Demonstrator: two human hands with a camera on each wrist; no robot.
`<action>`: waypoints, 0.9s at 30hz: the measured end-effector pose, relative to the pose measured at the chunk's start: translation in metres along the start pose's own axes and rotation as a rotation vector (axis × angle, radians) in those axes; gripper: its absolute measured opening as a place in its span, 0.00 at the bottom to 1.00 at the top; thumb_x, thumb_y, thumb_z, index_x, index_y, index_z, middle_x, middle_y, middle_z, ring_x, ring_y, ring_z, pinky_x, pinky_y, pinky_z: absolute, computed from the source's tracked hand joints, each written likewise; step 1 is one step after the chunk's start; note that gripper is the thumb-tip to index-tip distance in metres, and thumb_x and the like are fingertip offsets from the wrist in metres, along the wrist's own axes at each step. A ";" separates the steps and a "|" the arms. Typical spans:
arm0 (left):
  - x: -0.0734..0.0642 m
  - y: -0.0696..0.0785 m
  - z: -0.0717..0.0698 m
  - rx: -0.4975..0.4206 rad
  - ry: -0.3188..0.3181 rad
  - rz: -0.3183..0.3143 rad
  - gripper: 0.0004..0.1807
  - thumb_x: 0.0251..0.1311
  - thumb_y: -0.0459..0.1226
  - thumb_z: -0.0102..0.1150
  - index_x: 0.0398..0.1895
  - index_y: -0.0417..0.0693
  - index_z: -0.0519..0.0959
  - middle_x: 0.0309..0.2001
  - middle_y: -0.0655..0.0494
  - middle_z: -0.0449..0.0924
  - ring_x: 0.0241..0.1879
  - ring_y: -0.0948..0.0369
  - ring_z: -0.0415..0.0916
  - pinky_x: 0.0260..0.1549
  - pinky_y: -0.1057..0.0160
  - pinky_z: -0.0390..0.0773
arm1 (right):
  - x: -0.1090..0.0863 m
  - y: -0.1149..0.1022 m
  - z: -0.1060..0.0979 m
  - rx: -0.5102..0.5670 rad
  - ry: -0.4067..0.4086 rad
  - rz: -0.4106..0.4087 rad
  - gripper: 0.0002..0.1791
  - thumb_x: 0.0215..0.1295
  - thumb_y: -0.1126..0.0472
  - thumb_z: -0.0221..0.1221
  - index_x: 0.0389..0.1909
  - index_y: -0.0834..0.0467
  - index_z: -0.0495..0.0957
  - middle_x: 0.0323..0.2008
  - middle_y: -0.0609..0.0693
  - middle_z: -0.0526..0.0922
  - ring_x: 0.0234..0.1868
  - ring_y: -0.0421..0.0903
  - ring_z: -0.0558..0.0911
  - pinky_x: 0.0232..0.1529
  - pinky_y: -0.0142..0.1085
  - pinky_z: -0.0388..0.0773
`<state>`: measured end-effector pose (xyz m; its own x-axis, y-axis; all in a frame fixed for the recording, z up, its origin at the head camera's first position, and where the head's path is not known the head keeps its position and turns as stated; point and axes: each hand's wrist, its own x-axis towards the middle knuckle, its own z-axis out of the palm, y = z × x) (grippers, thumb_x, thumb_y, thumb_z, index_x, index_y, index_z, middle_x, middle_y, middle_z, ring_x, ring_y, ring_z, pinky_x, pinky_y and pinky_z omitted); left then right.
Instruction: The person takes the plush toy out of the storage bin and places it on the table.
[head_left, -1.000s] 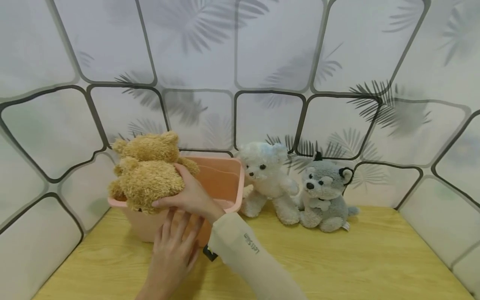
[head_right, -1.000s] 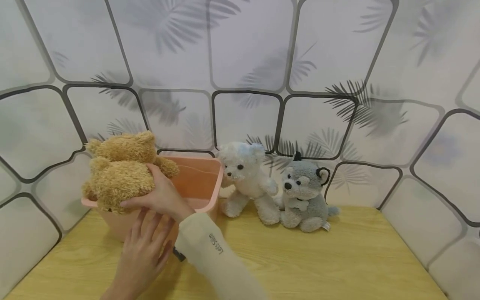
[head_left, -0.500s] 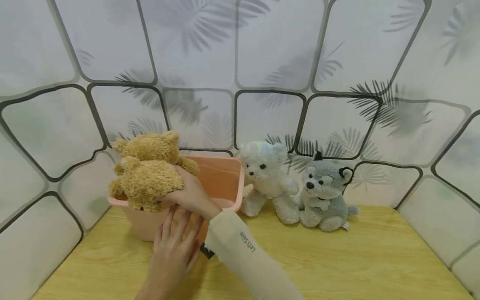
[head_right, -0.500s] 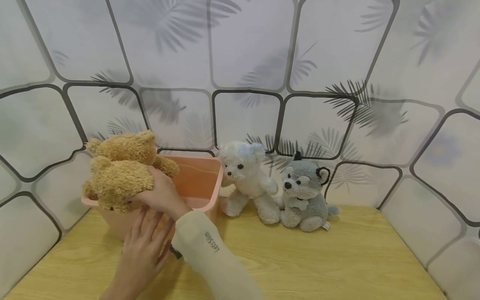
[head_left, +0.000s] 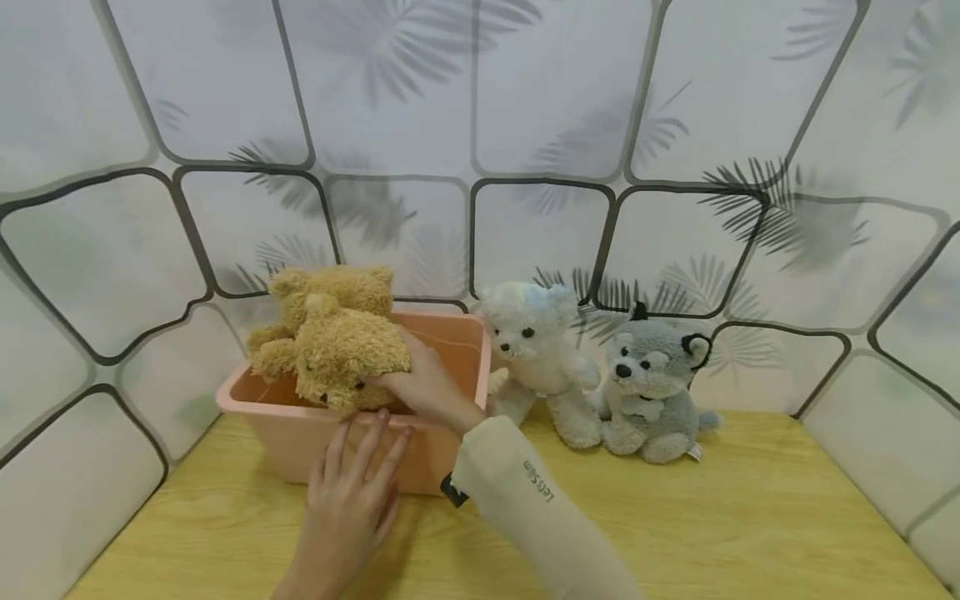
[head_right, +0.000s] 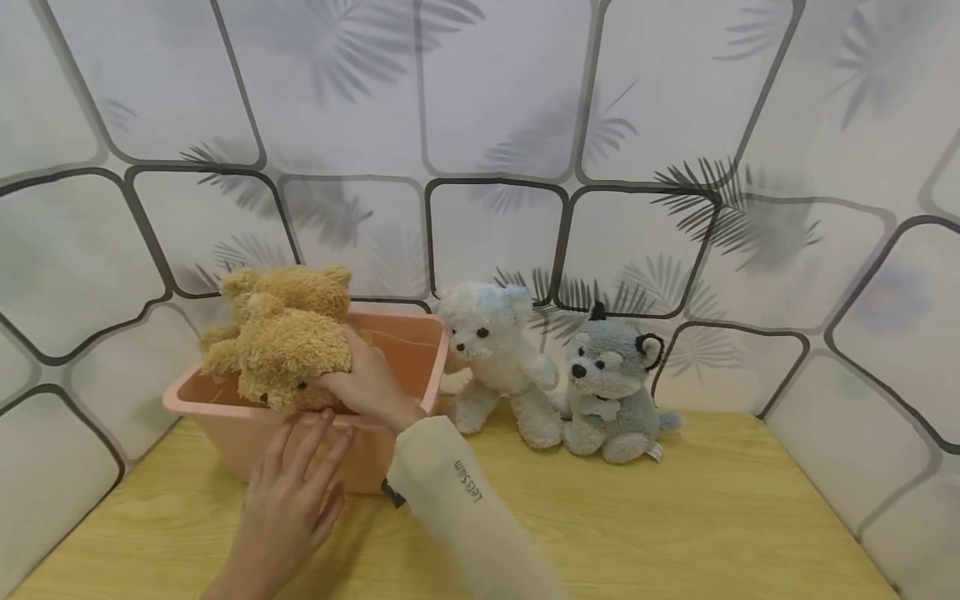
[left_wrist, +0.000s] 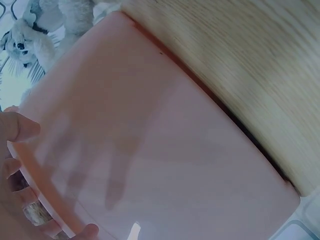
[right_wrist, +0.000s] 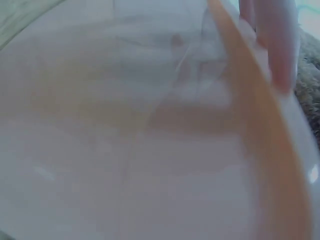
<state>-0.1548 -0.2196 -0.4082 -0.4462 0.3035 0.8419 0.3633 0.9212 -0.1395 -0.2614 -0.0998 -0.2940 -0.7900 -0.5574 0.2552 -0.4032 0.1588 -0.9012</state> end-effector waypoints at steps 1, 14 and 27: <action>0.000 0.000 0.000 0.001 -0.003 0.001 0.27 0.75 0.46 0.34 0.68 0.48 0.73 0.69 0.41 0.68 0.60 0.30 0.66 0.37 0.28 0.77 | -0.001 0.002 -0.002 0.019 0.013 -0.007 0.40 0.66 0.61 0.67 0.76 0.48 0.63 0.68 0.46 0.73 0.68 0.47 0.72 0.66 0.48 0.71; 0.000 -0.001 0.001 -0.008 -0.005 -0.002 0.28 0.76 0.47 0.32 0.69 0.49 0.73 0.72 0.42 0.66 0.65 0.30 0.62 0.39 0.31 0.76 | -0.014 0.009 -0.024 0.158 0.165 0.003 0.37 0.70 0.59 0.64 0.76 0.44 0.61 0.69 0.49 0.72 0.59 0.52 0.80 0.55 0.48 0.79; -0.001 0.000 0.001 -0.004 -0.004 0.000 0.29 0.77 0.48 0.30 0.69 0.47 0.73 0.72 0.41 0.65 0.66 0.30 0.61 0.40 0.30 0.76 | -0.037 0.017 -0.038 0.378 0.406 0.075 0.39 0.71 0.55 0.63 0.78 0.48 0.57 0.68 0.61 0.71 0.24 0.57 0.86 0.29 0.48 0.87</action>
<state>-0.1554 -0.2197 -0.4097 -0.4495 0.3040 0.8399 0.3664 0.9203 -0.1371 -0.2566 -0.0456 -0.3060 -0.9547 -0.1850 0.2330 -0.2049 -0.1589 -0.9658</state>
